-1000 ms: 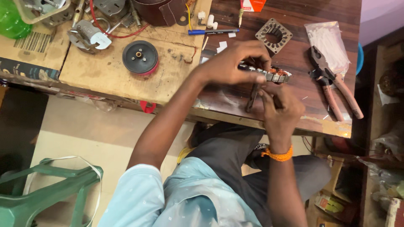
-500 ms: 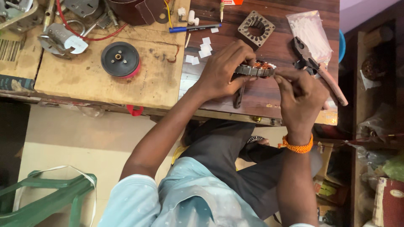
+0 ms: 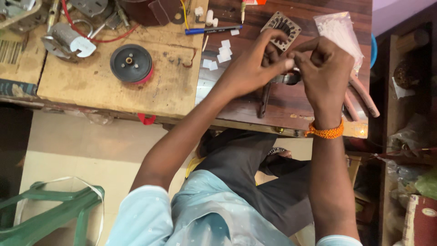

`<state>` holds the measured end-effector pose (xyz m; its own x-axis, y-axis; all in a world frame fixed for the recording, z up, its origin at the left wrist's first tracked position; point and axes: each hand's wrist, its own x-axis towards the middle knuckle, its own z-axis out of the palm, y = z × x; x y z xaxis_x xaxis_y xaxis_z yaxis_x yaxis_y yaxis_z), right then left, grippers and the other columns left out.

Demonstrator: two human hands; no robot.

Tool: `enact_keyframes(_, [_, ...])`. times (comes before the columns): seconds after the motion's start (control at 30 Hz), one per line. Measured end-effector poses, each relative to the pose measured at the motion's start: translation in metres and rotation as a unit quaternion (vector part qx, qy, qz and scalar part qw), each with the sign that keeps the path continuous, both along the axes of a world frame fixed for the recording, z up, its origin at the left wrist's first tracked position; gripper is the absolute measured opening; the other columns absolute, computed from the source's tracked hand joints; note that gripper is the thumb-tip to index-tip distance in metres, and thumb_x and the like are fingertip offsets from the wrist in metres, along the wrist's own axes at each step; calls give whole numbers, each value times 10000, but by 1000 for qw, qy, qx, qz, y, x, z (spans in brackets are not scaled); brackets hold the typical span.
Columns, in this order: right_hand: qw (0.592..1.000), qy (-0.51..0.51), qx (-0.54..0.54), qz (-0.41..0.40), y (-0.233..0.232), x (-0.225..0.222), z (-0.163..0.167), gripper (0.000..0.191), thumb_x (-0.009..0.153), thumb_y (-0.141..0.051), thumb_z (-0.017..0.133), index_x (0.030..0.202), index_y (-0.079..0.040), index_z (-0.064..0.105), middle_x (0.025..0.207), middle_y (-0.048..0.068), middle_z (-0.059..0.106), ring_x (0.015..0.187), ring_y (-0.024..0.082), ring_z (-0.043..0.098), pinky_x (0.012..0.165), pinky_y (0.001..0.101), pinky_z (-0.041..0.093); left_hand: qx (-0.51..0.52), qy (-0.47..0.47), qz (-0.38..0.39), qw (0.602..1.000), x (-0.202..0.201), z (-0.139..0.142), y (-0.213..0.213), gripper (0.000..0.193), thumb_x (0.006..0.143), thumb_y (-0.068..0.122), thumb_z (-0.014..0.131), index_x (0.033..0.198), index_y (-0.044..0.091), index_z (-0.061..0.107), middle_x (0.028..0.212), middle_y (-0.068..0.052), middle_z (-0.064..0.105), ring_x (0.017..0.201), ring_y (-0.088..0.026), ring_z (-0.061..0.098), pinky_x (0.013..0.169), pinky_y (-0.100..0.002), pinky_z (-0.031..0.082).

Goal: The person sits at a workbench and hand-winds copper wire around the slots of a motor armature, feeding and pressing the wire turn by turn with both hands while the armature rests on the bench. They occasionally rotate the armature to reach different slots and continue winding.

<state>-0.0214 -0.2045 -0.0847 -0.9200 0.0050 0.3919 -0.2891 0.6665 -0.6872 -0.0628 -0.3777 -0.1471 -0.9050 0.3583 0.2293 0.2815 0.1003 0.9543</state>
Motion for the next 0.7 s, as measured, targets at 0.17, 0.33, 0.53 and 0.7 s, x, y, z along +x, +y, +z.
enact_keyframes(0.17, [988,-52,-139,41,-6,7,9,92,963,-60,781,942,-19,701,713,-70,681,614,-7,644,521,177,502,21,53,-107,993,-28,-7,9,227,924,201,699,1074,32,680,945,-40,718,883,-121,691,802,-310,574])
enact_keyframes(0.33, [993,-54,-94,45,-4,33,7,71,983,-59,776,1004,-7,734,795,-25,659,678,31,550,591,194,411,58,48,-244,967,-31,-7,-27,207,990,191,692,1122,32,677,1035,-39,699,990,-112,627,888,-319,527])
enact_keyframes(0.53, [1000,-21,13,15,-16,59,-12,121,948,-49,820,1039,-7,753,704,34,460,647,93,365,586,261,293,7,149,-263,953,-34,-2,-38,197,1054,223,656,1121,41,684,1088,-49,631,1078,-167,627,982,-339,502])
enact_keyframes(0.7, [1000,-2,28,7,-17,67,-35,99,944,-39,809,1012,-19,739,701,35,550,608,85,409,561,266,310,12,188,-245,951,-22,7,-39,238,1060,274,696,1124,48,660,1095,-55,627,1092,-196,626,1000,-362,493])
